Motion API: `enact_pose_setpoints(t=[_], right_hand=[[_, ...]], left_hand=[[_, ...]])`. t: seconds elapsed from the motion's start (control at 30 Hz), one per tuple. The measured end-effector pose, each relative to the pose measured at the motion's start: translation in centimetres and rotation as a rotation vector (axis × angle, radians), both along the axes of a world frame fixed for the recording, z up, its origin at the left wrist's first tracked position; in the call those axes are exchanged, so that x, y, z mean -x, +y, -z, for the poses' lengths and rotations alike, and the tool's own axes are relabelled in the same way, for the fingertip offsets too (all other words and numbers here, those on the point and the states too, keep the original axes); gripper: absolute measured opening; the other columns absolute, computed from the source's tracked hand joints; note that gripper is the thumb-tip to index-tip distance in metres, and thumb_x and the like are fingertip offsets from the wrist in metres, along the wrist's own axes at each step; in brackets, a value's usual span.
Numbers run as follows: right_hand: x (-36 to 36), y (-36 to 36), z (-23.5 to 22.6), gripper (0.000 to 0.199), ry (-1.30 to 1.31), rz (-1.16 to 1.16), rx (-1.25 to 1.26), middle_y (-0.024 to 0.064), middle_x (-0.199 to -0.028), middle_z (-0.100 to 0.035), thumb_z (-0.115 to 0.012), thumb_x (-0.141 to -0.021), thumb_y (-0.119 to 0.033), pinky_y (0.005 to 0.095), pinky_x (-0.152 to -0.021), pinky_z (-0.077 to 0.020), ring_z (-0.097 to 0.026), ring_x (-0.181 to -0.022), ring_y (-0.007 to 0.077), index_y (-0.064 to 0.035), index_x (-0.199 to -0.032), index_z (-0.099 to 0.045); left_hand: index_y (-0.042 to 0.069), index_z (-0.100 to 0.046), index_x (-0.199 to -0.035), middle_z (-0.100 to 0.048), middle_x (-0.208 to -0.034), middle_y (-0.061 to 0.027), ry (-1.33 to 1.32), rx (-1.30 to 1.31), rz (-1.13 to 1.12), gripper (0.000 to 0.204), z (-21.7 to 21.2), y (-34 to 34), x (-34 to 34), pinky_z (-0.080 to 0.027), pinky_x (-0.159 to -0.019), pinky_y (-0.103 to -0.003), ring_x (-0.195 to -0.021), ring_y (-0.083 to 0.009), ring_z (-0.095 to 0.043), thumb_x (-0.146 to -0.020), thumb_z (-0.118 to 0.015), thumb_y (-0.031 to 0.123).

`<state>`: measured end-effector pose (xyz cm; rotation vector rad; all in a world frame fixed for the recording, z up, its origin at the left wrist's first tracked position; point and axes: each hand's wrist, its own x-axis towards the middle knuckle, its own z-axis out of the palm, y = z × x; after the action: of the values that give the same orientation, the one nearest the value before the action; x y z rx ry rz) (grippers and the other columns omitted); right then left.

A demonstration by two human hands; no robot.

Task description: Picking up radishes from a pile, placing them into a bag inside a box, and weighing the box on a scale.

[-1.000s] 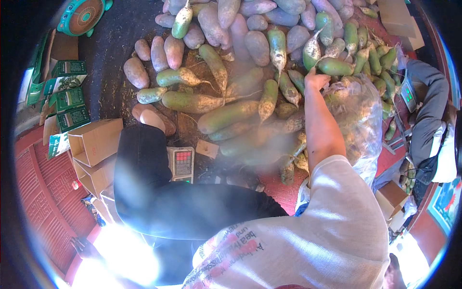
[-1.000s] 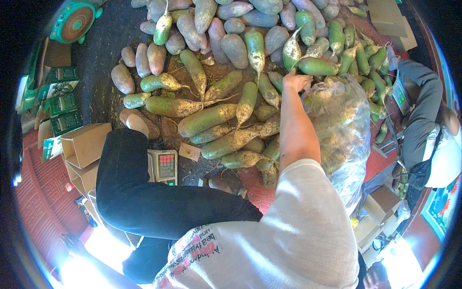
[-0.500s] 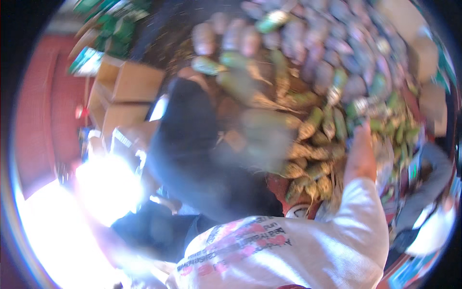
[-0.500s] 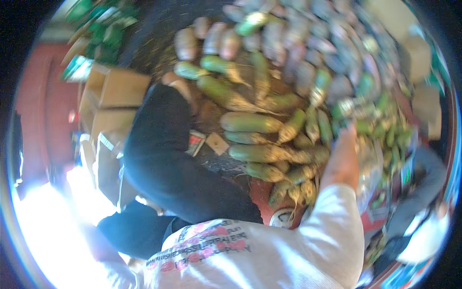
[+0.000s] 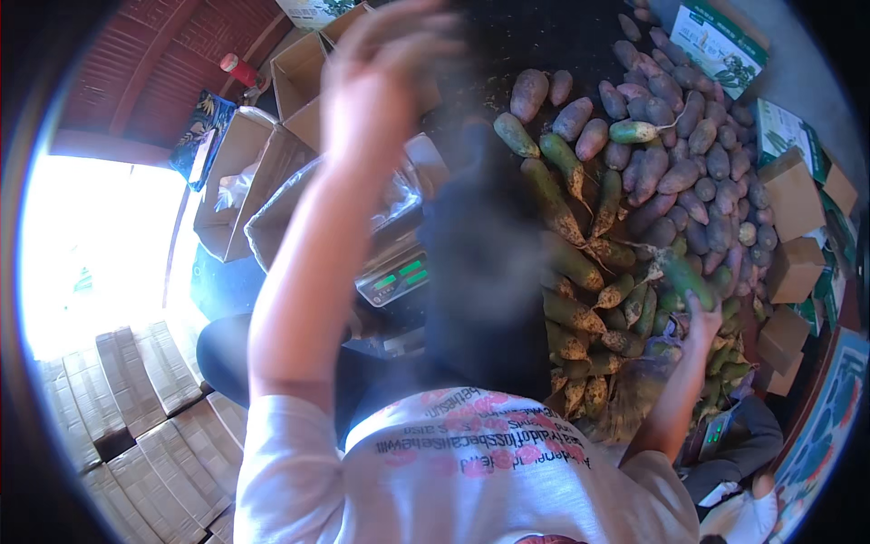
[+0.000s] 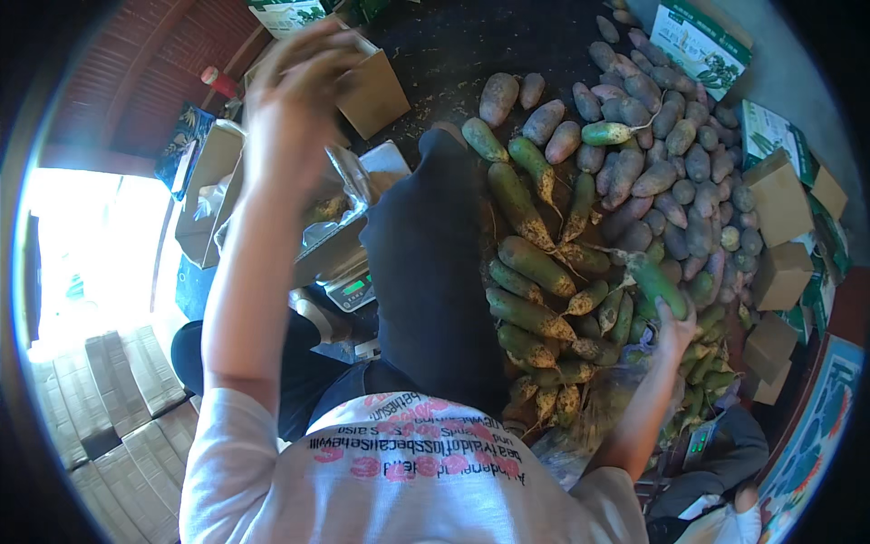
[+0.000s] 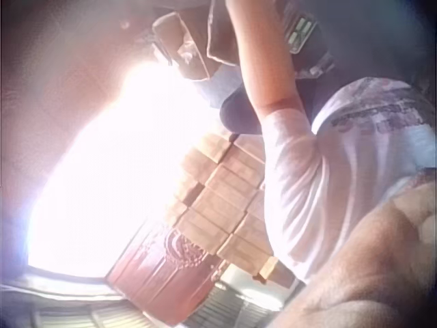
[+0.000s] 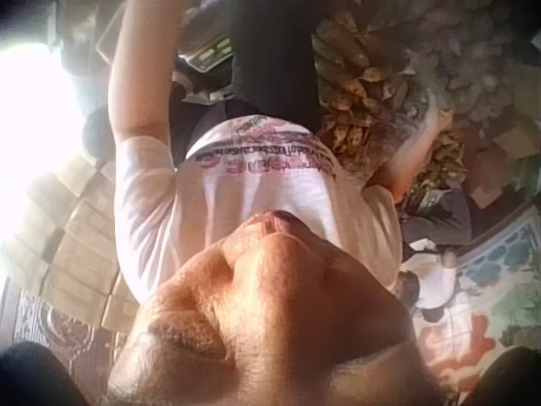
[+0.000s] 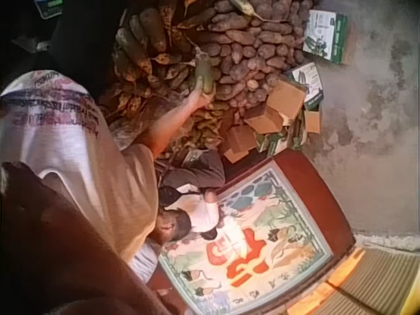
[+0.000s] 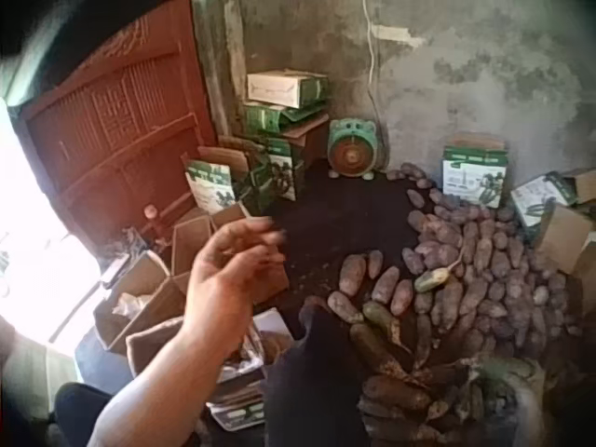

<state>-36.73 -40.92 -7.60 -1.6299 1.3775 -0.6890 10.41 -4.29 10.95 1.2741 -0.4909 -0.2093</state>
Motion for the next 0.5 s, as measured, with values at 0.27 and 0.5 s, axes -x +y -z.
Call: enact_pose_setpoints(t=[0.27,0.5], right_hand=[[-13.9,6.9,-10.4,0.053,-0.837,-0.117,0.040,0.0045,-0.119,-0.062,-0.072,-0.084,0.003,0.0361,-0.092,-0.0522,-0.063,-0.105,0.0188,-0.0042,-0.133,-0.054],[-21.2,10.0,-10.5,0.075,-0.359,-0.646,0.160,0.0080,-0.123,-0.061,-0.086,-0.071,-0.010,0.0351,-0.099,-0.0476,-0.059,-0.113,0.0178,-0.0045,-0.135,-0.046]], left_hand=[[0.002,-0.062,-0.123,-0.068,-0.113,-0.0082,0.365,0.091,0.367,0.027,2.6,-10.7,9.1,-0.052,-0.087,-0.031,-0.099,-0.0172,-0.066,-0.096,-0.057,0.000],[0.003,-0.052,-0.141,-0.064,-0.126,-0.0124,0.162,-0.030,0.512,0.052,5.3,-12.0,11.0,-0.045,-0.103,-0.035,-0.117,-0.0198,-0.058,-0.095,-0.069,0.018]])
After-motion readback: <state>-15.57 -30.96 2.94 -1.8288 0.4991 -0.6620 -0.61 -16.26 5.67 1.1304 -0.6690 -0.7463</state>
